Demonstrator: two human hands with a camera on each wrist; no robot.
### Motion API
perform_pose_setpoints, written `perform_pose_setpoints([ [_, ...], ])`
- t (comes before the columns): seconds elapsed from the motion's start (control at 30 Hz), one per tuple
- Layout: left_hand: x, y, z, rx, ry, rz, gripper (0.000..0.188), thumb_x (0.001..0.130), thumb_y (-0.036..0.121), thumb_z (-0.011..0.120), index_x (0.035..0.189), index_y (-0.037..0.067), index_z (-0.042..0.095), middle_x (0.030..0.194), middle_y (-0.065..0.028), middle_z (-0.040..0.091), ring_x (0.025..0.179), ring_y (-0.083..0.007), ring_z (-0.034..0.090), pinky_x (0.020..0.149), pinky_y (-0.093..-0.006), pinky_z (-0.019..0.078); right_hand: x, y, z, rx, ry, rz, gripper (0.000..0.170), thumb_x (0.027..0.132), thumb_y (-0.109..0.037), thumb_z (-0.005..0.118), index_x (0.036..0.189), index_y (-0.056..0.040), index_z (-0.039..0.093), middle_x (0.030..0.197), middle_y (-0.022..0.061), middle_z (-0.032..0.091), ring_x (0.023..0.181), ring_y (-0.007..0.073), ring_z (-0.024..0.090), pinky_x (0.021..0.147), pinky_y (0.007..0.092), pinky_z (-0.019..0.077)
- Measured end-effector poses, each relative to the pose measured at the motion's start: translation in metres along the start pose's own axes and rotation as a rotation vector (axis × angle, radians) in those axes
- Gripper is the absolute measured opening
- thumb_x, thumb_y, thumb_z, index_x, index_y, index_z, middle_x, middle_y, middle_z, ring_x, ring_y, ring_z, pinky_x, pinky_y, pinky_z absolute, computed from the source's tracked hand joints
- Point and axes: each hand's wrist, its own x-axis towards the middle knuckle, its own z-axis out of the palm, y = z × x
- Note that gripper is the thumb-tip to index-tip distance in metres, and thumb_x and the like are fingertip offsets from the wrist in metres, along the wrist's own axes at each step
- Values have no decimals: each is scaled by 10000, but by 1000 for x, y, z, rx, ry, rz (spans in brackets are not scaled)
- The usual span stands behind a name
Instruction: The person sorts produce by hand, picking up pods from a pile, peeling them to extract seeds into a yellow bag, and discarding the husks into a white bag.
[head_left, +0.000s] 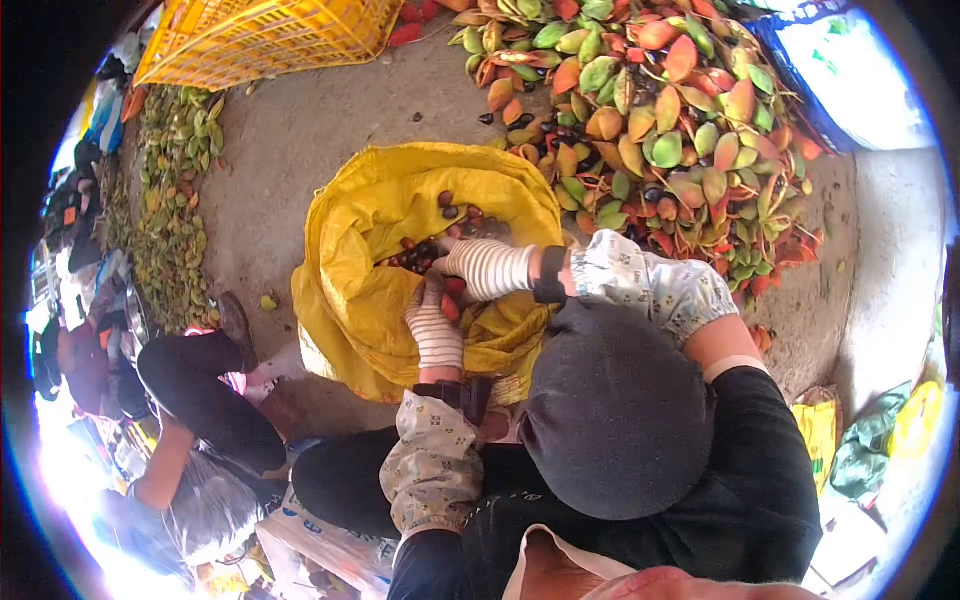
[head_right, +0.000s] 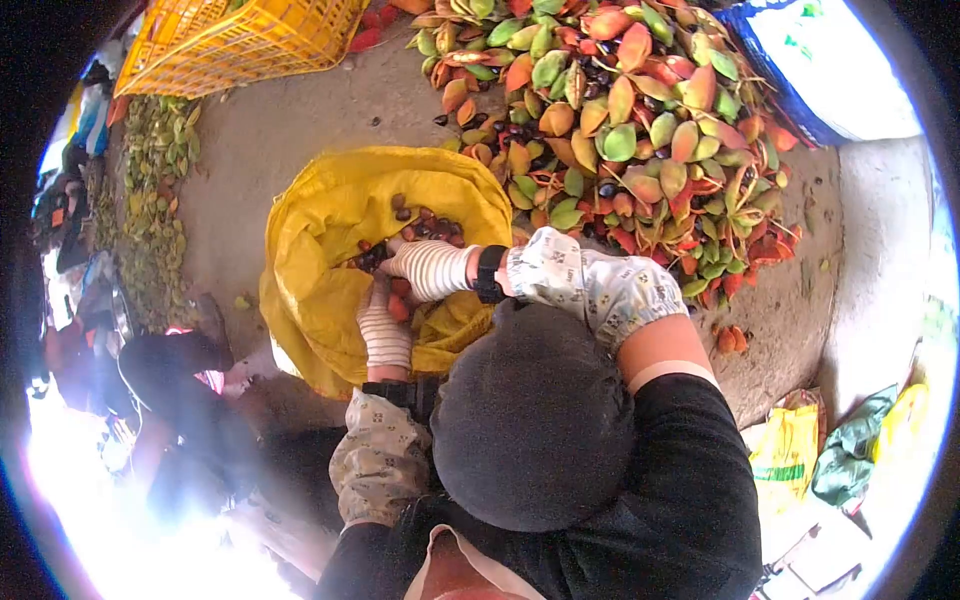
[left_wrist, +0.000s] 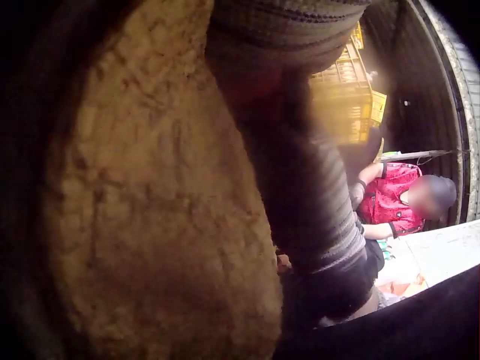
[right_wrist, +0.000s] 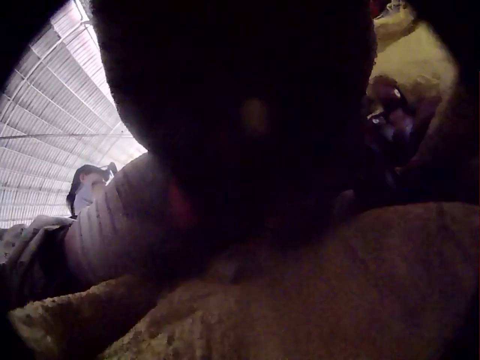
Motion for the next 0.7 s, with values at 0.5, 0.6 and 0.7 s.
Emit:
perform_pose_setpoints([
  [0.5, -1, 14, 12, 154, -15, -23, 283, 904, 219, 633, 1098, 14, 604, 941, -63, 636, 792, -179, 601, 720, -315, 488, 0, 32, 32, -44, 69, -77, 436, 744, -231, 692, 1138, -76, 586, 1115, 173, 532, 913, 381, 610, 763, 446, 506],
  [0.6, 10, 5, 8, 192, 112, 68, 245, 908, 202, 628, 1045, 0, 627, 877, -55, 640, 749, -167, 592, 664, -295, 473, -8, 19, 13, -70, 85, -73, 401, 754, -274, 681, 1095, -77, 610, 1093, 164, 550, 893, 367, 615, 750, 442, 508],
  [0.7, 9, 4, 16, 215, 144, 78, 245, 909, 194, 625, 1029, -19, 631, 868, -57, 638, 748, -162, 583, 664, -285, 464, -8, 22, 13, -174, 32, -75, 355, 779, -312, 649, 1043, -75, 634, 1062, 157, 570, 881, 353, 616, 745, 436, 506],
])
